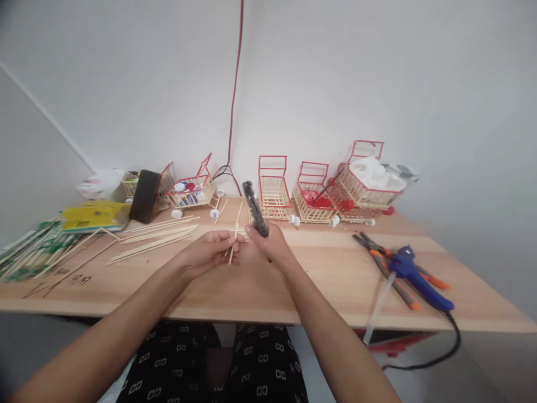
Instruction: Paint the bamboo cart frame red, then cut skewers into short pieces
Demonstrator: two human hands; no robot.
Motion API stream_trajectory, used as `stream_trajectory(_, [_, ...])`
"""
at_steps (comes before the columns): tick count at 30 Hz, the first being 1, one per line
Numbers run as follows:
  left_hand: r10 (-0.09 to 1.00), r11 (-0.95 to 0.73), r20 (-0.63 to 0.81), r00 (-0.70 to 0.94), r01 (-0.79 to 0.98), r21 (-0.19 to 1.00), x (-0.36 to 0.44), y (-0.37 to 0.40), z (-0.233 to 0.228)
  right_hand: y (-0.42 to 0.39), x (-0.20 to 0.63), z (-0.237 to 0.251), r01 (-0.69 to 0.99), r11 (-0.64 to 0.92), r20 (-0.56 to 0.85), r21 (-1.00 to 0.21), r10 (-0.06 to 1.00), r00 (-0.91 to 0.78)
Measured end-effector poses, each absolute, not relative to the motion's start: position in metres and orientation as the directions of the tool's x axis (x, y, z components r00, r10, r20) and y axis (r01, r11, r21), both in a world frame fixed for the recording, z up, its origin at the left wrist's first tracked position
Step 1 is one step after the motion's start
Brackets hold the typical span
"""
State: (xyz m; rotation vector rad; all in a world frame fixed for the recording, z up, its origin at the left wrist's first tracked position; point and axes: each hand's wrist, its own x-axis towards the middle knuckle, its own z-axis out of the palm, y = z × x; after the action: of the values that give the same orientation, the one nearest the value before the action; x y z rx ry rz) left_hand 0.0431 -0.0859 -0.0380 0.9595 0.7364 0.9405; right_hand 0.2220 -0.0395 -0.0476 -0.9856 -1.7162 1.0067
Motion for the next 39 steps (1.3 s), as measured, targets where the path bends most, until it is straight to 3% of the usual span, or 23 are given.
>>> stream_trajectory(6, [0.871, 0.312, -0.14, 0.471, -0.31, 0.898, 0.059, -0.08, -0.044, -0.041, 0.221, -0.046, 0.192, 0.371, 0.291, -0.909, 0.892, -0.345])
stream_trajectory(12, [0.845, 0.437, -0.222, 0.487, -0.388, 0.811, 0.06, -0.085, -0.041, -0.034, 0.225, -0.053, 0.204, 0.395, 0.335, -0.896, 0.902, -0.272])
stream_trajectory(18, [0.833, 0.443, -0.208, 0.512, -0.394, 0.805, 0.06, -0.089, -0.038, -0.033, 0.223, -0.052, 0.208, 0.377, 0.326, -0.903, 0.914, -0.243])
stream_trajectory(23, [0.84, 0.396, -0.151, 0.522, -0.397, 0.828, 0.059, -0.09, -0.042, -0.037, 0.221, -0.052, 0.2, 0.331, 0.276, -0.922, 0.926, -0.257])
stream_trajectory(28, [0.868, 0.336, -0.139, 0.476, -0.358, 0.871, 0.061, -0.09, -0.043, -0.038, 0.22, -0.052, 0.201, 0.362, 0.314, -0.91, 0.92, -0.236])
stream_trajectory(35, [0.956, 0.048, 0.053, 0.288, -0.331, 0.942, 0.061, -0.09, -0.038, -0.037, 0.223, -0.049, 0.173, 0.394, 0.332, -0.903, 0.893, -0.303])
stream_trajectory(39, [0.963, -0.007, 0.083, 0.257, -0.285, 0.959, 0.06, -0.087, -0.035, -0.038, 0.224, -0.048, 0.193, 0.456, 0.379, -0.869, 0.864, -0.331])
